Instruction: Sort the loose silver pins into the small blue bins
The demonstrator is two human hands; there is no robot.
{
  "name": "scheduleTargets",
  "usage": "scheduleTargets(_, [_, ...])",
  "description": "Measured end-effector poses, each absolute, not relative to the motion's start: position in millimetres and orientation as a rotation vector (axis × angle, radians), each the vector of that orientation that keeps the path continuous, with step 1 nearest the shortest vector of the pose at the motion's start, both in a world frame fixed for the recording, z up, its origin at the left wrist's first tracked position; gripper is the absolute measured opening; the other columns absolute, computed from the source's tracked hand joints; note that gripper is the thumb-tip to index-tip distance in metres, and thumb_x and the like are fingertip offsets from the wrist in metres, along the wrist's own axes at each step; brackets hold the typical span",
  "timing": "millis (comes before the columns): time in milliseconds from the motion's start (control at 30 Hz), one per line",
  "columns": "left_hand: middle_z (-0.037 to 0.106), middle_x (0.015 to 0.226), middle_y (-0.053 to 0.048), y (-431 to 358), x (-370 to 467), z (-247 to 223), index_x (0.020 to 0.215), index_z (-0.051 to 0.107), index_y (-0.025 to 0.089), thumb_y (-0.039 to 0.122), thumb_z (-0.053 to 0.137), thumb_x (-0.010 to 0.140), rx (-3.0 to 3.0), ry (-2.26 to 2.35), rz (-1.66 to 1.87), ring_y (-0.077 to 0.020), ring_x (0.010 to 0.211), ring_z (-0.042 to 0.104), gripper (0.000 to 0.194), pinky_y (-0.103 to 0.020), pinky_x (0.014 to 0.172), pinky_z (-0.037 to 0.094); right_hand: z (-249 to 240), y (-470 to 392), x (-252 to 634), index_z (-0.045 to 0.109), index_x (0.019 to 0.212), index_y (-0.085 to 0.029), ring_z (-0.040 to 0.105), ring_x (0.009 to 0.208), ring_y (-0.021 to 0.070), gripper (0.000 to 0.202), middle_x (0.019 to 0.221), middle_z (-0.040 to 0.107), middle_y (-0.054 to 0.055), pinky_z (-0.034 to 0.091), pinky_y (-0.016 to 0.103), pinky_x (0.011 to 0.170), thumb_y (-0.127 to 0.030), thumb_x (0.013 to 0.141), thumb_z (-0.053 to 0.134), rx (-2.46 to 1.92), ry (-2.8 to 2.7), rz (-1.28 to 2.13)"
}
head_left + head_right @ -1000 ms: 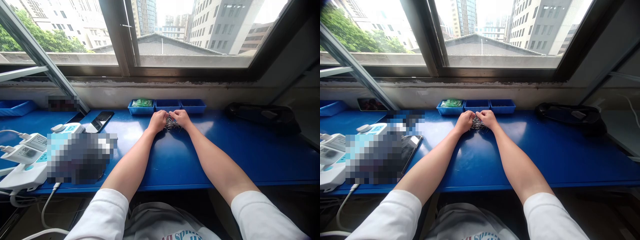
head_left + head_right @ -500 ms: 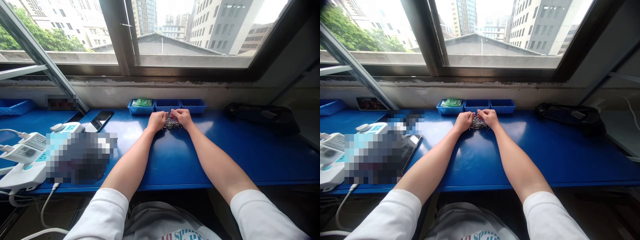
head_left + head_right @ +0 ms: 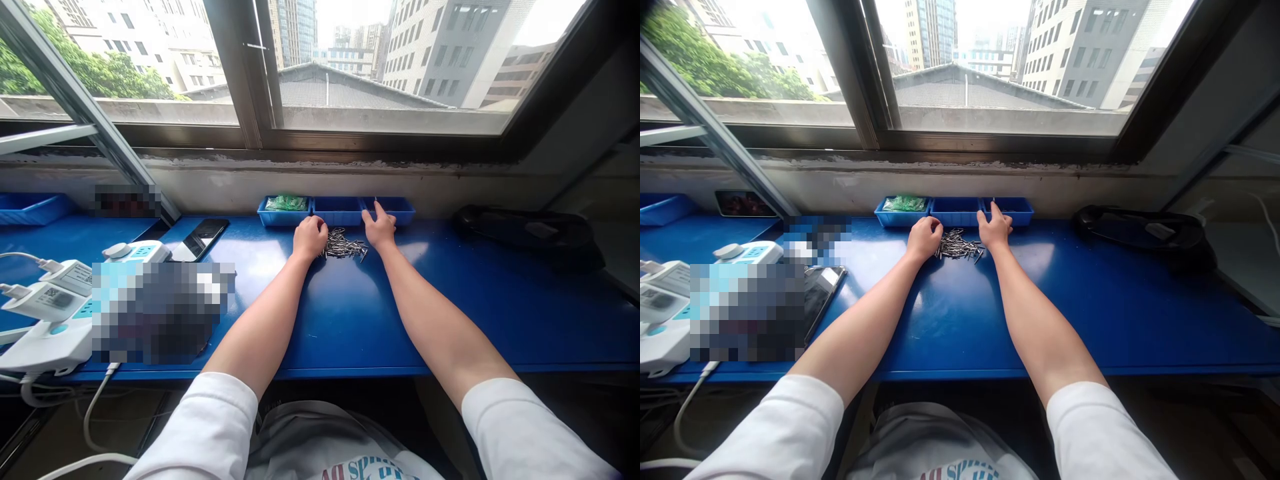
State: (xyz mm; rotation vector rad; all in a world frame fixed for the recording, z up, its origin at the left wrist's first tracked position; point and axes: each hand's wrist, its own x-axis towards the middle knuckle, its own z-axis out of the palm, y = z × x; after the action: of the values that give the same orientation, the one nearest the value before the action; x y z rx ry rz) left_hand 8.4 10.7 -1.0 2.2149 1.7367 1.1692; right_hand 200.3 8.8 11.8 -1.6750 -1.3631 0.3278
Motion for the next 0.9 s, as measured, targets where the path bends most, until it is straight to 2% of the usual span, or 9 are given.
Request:
scheduleTargets(133, [0.064,0.095,-0.006,9,9,-1,0.088,0.062,0.020,0.023,0.042,0.086,2.248,1.683,1.221,-0.0196,0.091,0.059,0.020,-0.031,0.083,0.045,7,11,202,0.037,0.140,-0.026,0.032,0.130,0.0301,0.064,0.147,0.034,0.008,0.029,0.050,0.104,-0.042,0.080,0.055,-1.663,-1.445,0.338])
scheduleTargets(233, [0.065,0.095,-0.006,8,9,0,0.088,0.062,0.020,0.023,0.043,0.085,2.236,1.688,1.229,-0.0198,0.090,0.059,0.020,-0.031,0.082,0.046,4,13,202,0.044,0.136,-0.021,0.037,0.127,0.0272,0.059,0.141,0.042,0.011,0.032,0.045,0.104,-0.036,0.080,0.054,-1.540,-1.408,0.249])
scheduleTargets(300, [0.065,0.095,-0.006,8,9,0,0.088,0.063,0.019,0.022,0.044,0.084,2.221,1.700,1.220,-0.0202,0.090,0.060,0.019,-0.031,0.082,0.046,3,14,202,0.056,0.123,-0.017,0.050,0.114,0.0247,0.046,0.127,0.055,0.012,0.039,0.039,0.098,-0.033,0.080,0.052,-1.466,-1.378,0.208])
scheduleTargets(367, [0.065,0.095,-0.007,9,9,0,0.088,0.063,0.019,0.022,0.045,0.083,2.213,1.704,1.211,-0.0207,0.090,0.060,0.018,-0.032,0.082,0.046,3,12,199,0.066,0.102,-0.016,0.059,0.093,0.0215,0.032,0.104,0.065,0.010,0.046,0.035,0.086,-0.031,0.079,0.050,-1.424,-1.426,0.242])
scheduleTargets(467, [0.065,0.094,-0.007,9,9,-1,0.088,0.063,0.019,0.021,0.046,0.083,2.225,1.671,1.245,-0.0202,0.090,0.060,0.018,-0.031,0.084,0.046,3,9,195,0.069,0.080,-0.017,0.060,0.076,0.0185,0.019,0.079,0.067,0.004,0.047,0.031,0.075,-0.030,0.074,0.057,-1.411,-1.653,0.363])
scheduleTargets(567, [0.066,0.093,-0.006,9,10,0,0.088,0.063,0.019,0.020,0.046,0.084,2.246,1.623,1.295,-0.0188,0.090,0.060,0.018,-0.030,0.084,0.046,0,8,190,0.071,0.079,-0.019,0.059,0.082,0.0200,0.018,0.080,0.068,0.004,0.045,0.032,0.079,-0.033,0.068,0.065,-1.418,-1.914,0.362])
scheduleTargets(667, [0.066,0.092,-0.006,9,10,-1,0.087,0.064,0.018,0.019,0.046,0.083,2.256,1.603,1.314,-0.0184,0.089,0.060,0.018,-0.030,0.083,0.046,-3,9,186,0.072,0.084,-0.020,0.057,0.088,0.0215,0.022,0.086,0.067,0.005,0.043,0.034,0.084,-0.036,0.069,0.067,-1.457,-2.044,0.297])
scheduleTargets(900, [0.066,0.091,-0.006,9,10,-1,0.086,0.064,0.018,0.020,0.047,0.082,2.275,1.595,1.300,-0.0186,0.088,0.060,0.017,-0.030,0.083,0.047,-1,7,186,0.071,0.080,-0.019,0.059,0.079,0.0178,0.012,0.085,0.067,0.005,0.044,0.029,0.075,-0.028,0.074,0.065,-1.459,-2.052,0.342])
